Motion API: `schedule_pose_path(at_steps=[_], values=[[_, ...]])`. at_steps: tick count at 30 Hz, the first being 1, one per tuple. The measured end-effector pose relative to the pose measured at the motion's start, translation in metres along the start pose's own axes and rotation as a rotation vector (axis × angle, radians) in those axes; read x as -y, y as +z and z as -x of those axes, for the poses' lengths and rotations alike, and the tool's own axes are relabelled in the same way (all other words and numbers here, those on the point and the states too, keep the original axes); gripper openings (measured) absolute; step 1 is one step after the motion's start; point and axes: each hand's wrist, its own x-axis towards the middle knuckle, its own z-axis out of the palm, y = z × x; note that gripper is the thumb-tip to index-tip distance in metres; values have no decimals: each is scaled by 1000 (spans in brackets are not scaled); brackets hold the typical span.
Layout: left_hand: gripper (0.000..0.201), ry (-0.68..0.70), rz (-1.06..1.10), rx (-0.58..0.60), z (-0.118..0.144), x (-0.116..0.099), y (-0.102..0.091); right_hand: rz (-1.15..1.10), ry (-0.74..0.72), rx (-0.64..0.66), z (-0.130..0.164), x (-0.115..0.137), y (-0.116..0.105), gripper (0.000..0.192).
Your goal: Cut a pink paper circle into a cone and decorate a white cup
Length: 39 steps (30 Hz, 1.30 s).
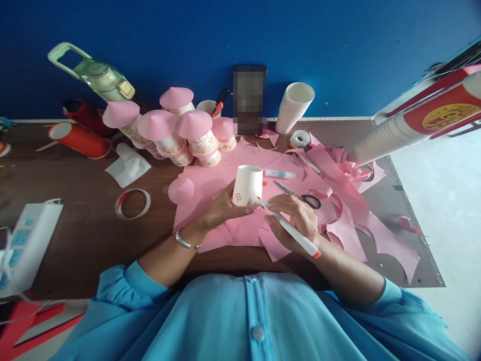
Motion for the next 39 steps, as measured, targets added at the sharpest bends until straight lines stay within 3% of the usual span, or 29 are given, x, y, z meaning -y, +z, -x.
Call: schedule_pose_path(at_steps=[7, 18, 23, 30, 39], values=[[54, 53, -28, 14, 0, -3, -1, -8, -48, 17, -5, 3, -2, 20], [40, 118, 195, 66, -7, 6, -1, -17, -73, -30, -6, 1, 0, 19], [49, 103, 77, 116, -3, 1, 1, -21, -92, -1, -4, 1, 2, 18], [54, 19, -160, 15, -1, -16, 9, -58, -104, 52, -1, 0, 2, 26], [64, 23, -233, -3, -1, -14, 8, -17, -109, 94, -3, 1, -1, 21]])
